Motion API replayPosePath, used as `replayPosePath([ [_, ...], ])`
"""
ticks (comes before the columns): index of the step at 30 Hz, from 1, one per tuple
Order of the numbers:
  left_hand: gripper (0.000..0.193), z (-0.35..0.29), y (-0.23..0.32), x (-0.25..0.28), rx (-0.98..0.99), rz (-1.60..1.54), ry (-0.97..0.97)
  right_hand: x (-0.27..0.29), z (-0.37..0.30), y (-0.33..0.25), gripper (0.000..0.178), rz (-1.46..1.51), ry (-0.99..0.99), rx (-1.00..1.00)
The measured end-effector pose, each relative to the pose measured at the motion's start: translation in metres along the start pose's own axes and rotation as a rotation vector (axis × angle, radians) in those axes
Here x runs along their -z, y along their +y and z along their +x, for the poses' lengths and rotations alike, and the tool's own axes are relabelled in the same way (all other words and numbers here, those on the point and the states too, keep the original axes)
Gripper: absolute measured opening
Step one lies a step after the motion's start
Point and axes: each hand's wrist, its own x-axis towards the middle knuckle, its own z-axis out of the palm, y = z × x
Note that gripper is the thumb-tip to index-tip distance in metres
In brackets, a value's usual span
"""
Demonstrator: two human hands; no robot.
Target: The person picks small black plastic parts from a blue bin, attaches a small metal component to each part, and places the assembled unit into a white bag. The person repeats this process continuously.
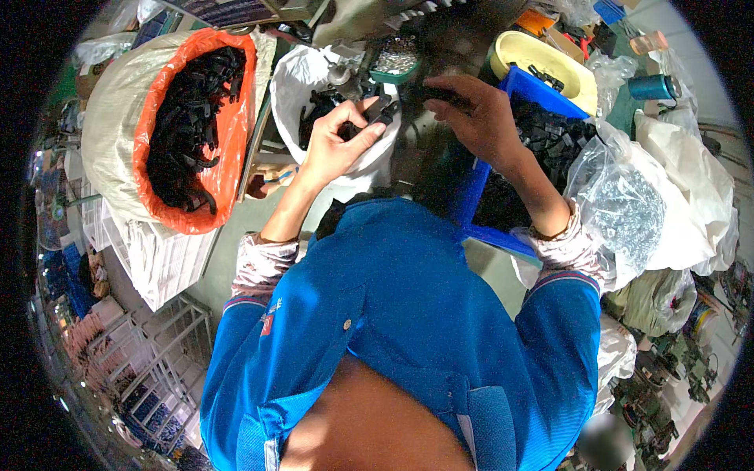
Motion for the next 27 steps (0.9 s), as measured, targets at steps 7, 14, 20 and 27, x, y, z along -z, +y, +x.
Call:
replayPosePath([
  [7,0.029,-0.003,0.001,0.038,-0.096,0.158,-0.02,-0.036,0.018,-0.017,0.029,-0.198,-0.074,0.146],
  [14,0.03,0.009,0.009,0.08,-0.202,0.393,-0.133,-0.079,0.035,-0.014,0.027,-0.099,0.042,0.146],
  [20,0.018,0.035,0.008,0.108,-0.416,0.587,-0.245,-0.097,0.054,-0.006,0.026,-0.13,0.098,0.199],
  [27,0.03,0.067,0.01,0.132,-0.474,0.66,-0.325,-0.105,0.071,-0.012,0.024,-0.28,0.181,0.166],
])
